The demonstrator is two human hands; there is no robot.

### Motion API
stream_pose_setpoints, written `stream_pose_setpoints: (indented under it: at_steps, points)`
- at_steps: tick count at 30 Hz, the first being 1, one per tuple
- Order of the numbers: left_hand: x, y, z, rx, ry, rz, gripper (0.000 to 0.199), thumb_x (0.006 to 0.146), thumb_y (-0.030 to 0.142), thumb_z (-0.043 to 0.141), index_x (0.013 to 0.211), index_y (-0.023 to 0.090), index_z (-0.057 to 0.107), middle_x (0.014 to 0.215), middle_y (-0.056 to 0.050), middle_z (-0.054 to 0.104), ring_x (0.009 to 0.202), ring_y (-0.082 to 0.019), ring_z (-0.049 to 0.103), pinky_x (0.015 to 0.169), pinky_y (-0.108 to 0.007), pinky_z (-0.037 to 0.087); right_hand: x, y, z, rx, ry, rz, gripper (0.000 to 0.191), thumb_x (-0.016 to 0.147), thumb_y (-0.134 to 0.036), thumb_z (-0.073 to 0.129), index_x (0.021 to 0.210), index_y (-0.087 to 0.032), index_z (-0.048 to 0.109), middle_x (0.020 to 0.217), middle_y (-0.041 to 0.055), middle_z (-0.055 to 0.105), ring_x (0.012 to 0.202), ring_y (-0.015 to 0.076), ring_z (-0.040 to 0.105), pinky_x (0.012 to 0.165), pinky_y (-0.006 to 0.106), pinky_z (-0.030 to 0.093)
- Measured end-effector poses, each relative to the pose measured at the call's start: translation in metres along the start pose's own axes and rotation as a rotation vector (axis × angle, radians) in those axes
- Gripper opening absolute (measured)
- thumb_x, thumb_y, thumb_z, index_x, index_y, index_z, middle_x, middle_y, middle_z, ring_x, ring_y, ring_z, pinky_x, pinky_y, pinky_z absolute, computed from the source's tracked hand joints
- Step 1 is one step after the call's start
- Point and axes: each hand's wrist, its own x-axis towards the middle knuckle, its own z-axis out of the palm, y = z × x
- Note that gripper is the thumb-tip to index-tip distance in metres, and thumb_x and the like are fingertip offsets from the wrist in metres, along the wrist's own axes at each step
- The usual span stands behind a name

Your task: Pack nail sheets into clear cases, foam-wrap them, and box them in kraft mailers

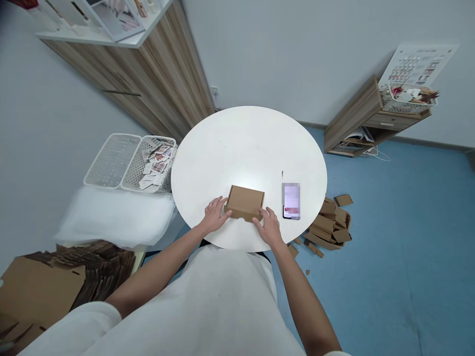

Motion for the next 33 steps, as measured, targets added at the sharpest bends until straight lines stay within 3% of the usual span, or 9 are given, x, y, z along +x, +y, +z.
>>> stream_pose_setpoints:
  at_steps: [4,8,12,21,26,33]
  points:
    - [-0.002,-0.009,-0.007,-0.051,-0.069,-0.018,0.06,0.079,0.051,0.041,0.131,0.024,0.028,0.133,-0.011,0.038,0.126,-0.029,0.027,0.098,-0.048,0.022,-0.004,-0.003,0.003,0.028,0.018,-0.012,0.054,0.08,-0.054,0.037,0.125,-0.023,0.039,0.125,0.0104,0.046,0.116,0.0262,0.04,0.094,0.046,0.031]
    - [0.0,-0.011,-0.009,-0.007,-0.125,0.035,0.069,0.069,0.042,0.056,0.13,0.025,0.029,0.132,-0.01,0.04,0.126,-0.031,0.027,0.098,-0.048,0.021,-0.007,-0.01,0.011,0.056,0.047,0.006,0.063,0.077,-0.054,0.043,0.129,-0.019,0.032,0.127,0.0117,0.045,0.118,0.0269,0.039,0.096,0.045,0.03]
    - [0.004,-0.011,-0.01,-0.002,-0.154,0.09,0.069,0.064,0.033,0.06,0.127,0.026,0.033,0.128,-0.009,0.044,0.121,-0.03,0.035,0.096,-0.046,0.026,-0.012,-0.02,0.019,0.106,0.055,0.061,0.069,0.073,-0.052,0.05,0.131,-0.02,0.028,0.127,0.0102,0.046,0.116,0.026,0.042,0.095,0.044,0.031]
    - [-0.012,-0.041,-0.033,-0.149,-0.049,0.285,0.068,0.061,0.03,0.065,0.123,0.025,0.039,0.121,-0.007,0.049,0.109,-0.027,0.046,0.091,-0.042,0.036,-0.029,-0.043,0.031,0.217,0.131,0.071,0.079,0.064,-0.043,0.061,0.131,-0.025,0.024,0.124,0.0083,0.044,0.112,0.0237,0.044,0.093,0.041,0.036]
    - [-0.019,-0.053,-0.038,-0.296,0.04,0.32,0.043,0.075,0.03,0.053,0.118,0.025,0.047,0.103,-0.006,0.055,0.095,-0.021,0.053,0.082,-0.036,0.044,-0.037,-0.061,0.03,0.251,0.172,0.04,0.06,0.077,-0.046,0.047,0.13,-0.026,0.03,0.121,0.0089,0.042,0.112,0.0221,0.043,0.093,0.04,0.037]
    - [-0.01,-0.061,-0.042,-0.344,0.033,0.196,0.038,0.077,0.031,0.05,0.113,0.022,0.051,0.098,-0.006,0.054,0.086,-0.019,0.056,0.073,-0.033,0.048,-0.035,-0.073,0.028,0.26,0.11,0.062,0.052,0.084,-0.05,0.031,0.131,-0.026,0.033,0.107,0.0063,0.049,0.102,0.0193,0.049,0.091,0.037,0.038]
